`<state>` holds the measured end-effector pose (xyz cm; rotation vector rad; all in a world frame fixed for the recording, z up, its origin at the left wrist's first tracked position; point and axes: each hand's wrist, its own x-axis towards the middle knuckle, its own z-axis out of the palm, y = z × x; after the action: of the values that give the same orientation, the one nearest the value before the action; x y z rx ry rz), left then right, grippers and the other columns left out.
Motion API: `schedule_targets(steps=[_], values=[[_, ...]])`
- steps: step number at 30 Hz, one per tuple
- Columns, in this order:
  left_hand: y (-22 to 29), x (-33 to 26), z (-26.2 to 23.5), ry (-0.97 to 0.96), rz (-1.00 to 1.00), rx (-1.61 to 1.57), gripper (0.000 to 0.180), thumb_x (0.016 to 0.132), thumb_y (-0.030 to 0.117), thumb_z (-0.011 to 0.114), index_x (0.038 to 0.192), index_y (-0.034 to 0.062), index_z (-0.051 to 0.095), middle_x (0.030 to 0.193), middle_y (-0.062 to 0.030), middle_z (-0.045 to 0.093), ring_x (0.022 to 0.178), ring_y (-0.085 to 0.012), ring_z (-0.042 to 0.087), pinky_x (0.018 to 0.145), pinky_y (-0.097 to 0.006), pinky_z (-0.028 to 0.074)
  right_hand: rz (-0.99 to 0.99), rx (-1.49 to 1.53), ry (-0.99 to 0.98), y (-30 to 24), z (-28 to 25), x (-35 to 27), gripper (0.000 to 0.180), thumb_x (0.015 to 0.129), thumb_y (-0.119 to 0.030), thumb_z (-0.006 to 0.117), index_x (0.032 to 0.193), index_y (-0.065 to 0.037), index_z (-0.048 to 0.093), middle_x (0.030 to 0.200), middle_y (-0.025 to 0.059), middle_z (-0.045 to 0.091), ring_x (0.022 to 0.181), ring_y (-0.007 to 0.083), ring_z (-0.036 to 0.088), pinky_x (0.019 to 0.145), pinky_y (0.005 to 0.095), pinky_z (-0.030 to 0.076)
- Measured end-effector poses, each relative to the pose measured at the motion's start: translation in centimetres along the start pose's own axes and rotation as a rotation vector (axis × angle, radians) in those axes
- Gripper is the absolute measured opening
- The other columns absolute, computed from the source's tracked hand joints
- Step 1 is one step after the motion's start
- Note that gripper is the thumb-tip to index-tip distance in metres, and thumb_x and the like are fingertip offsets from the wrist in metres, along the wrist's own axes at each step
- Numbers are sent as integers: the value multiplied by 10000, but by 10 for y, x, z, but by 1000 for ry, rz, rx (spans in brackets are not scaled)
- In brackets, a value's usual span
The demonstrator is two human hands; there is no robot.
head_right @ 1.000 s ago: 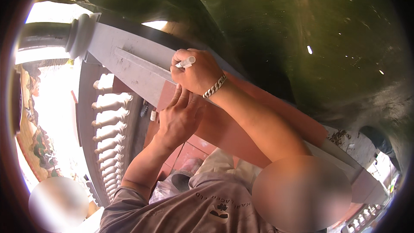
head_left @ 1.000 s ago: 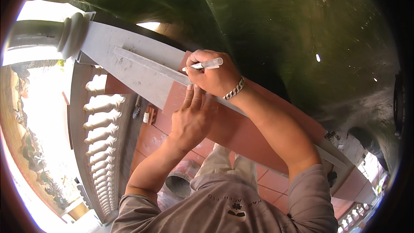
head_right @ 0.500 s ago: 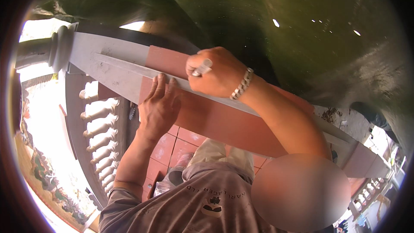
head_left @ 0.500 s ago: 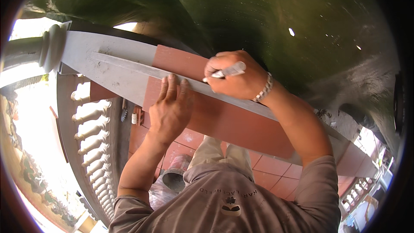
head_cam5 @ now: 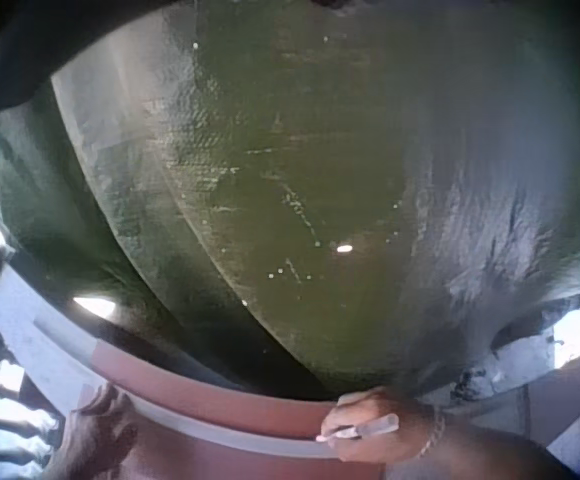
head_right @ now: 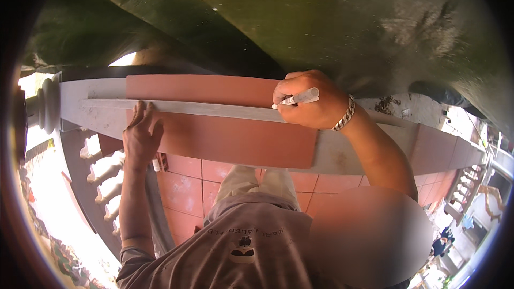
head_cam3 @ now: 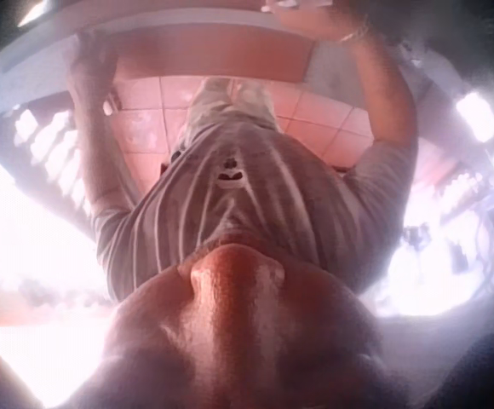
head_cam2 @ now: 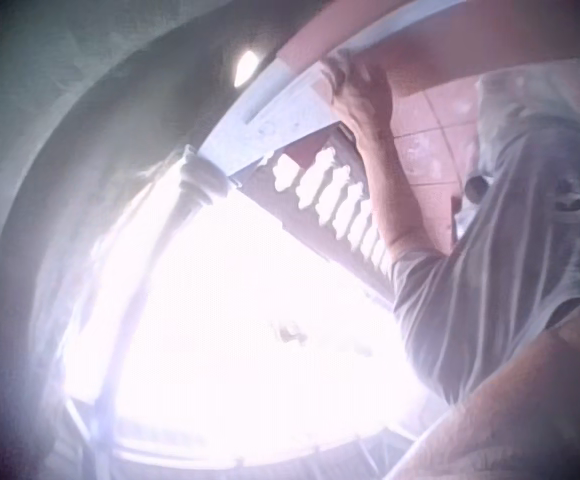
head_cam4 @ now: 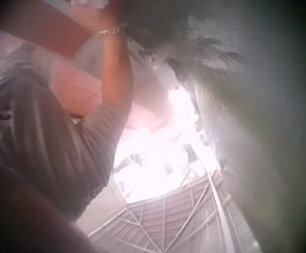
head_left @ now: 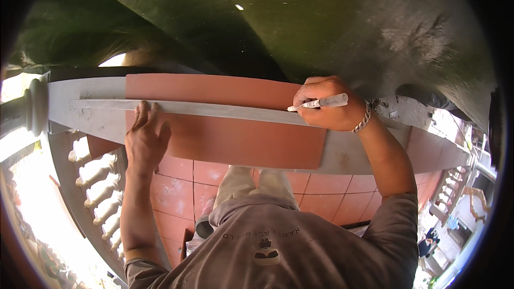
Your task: The person measures and marks terracotta tiles on a tiled balcony floor using a tape measure, a straightedge, and a marker. They repeatedly position tiles, measure gaps, and draw cut lines to prepare for installation.
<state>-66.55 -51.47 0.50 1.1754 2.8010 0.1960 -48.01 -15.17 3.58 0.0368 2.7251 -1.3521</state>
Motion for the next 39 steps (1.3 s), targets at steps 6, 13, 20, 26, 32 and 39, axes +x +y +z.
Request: schedule_targets(steps=[6,13,20,26,32,39], values=[[-1,1,1,-21,-38,10,501,836,184,692,1300,13,610,1380,-292,529,1258,-454,536,976,-452,524,125,-52,28,15,-31,-53,40,764,-60,670,796,-51,692,751,80,689,709,251,662,628,366,525],[3,2,0,-25,-37,15,502,828,191,698,1291,16,617,1385,-285,530,1260,-434,541,960,-454,531,257,-194,5,27,-47,-87,39,768,-34,657,795,-48,682,764,83,682,700,229,660,612,349,511],[-1,-1,-1,-56,-55,5,547,827,242,712,1330,63,591,1414,-276,508,1264,-428,540,998,-459,502,146,208,327,-14,-43,-60,53,867,-77,693,890,-29,695,769,44,668,656,93,615,578,281,485],[2,-3,1,-41,-106,23,580,836,268,710,1364,76,566,1431,-271,487,1285,-402,530,1028,-448,479,-187,391,289,-51,72,88,66,869,-124,701,894,-63,694,745,62,692,665,154,673,618,292,525],[3,-5,3,-99,-200,3,616,842,319,669,1396,87,533,1476,-250,451,1358,-385,469,1025,-449,491,-270,300,192,-98,156,219,162,857,-161,667,955,-61,747,850,94,735,755,202,696,691,312,541],[3,-7,10,-48,-193,-54,566,890,314,620,1373,34,534,1466,-285,453,1366,-415,455,997,-445,518,-102,318,-71,-114,181,261,201,820,-139,646,958,-52,763,918,120,746,823,208,701,747,320,554]])
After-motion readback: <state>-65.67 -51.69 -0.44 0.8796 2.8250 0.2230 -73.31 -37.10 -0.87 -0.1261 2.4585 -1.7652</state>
